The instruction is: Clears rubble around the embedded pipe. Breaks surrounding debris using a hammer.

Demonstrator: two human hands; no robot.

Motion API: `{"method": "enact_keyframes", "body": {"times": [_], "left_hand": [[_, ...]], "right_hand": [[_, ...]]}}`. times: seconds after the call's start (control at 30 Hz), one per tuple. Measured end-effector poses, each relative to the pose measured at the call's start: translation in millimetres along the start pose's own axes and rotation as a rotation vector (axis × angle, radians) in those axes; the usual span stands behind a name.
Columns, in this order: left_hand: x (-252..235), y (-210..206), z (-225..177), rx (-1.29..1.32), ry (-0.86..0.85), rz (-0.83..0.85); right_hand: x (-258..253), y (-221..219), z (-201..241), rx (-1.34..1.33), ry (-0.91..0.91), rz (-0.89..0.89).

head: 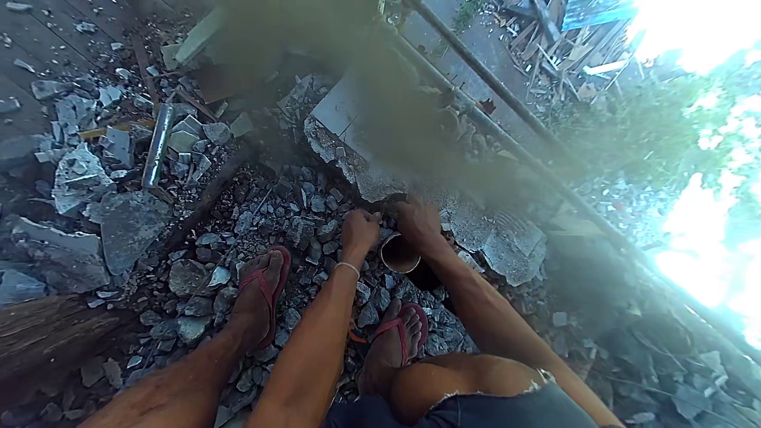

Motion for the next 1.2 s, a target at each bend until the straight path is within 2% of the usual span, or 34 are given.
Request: {"method": "enact_keyframes", "body": {"times": [0.17,0.23,0.37,0.47,0.6,0.83,0.93,1.2], "left_hand": [[15,-14,7,0.271,0.038,0.130],[12,-21,15,0.236,0.028,0.114],[18,-16,13,-0.002,-0.079,-0.035],[18,-15,13,-0.056,-0.107,-0.113],[17,-16,17,-0.083,-0.116,-0.077],[17,-23,17,-0.089,-0.107,-0.016],[19,-27,16,-0.072,-0.090,-0.018],[14,-25,21,0.101,-0.035,-0.017]], "right_hand": [[0,-9,-4,-0.067,0.002,0.003],[0,-9,-7,-0.059,0.046,0.004],[1,-11,-8,-0.012,0.094,-0.052],[1,-16,-8,-0.015,0.117,-0.121],[0,-17,-12,-0.006,0.251,-0.230],[-20,-9,-11,0.048,0.404,-0.251],[-8,-14,-8,0.046,0.346,-0.222],[13,-16,28,0.073,0.051,-0.038]]}}
Point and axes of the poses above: each hand's wrist, its own x-axis away from the middle knuckle, its own y-axis out of the back of the hand, z = x × y, the point moved 1 cm from there along -x, towards the middle knuckle, and after that the axes turned 11 degrees about -z, right-handed, at the moved point
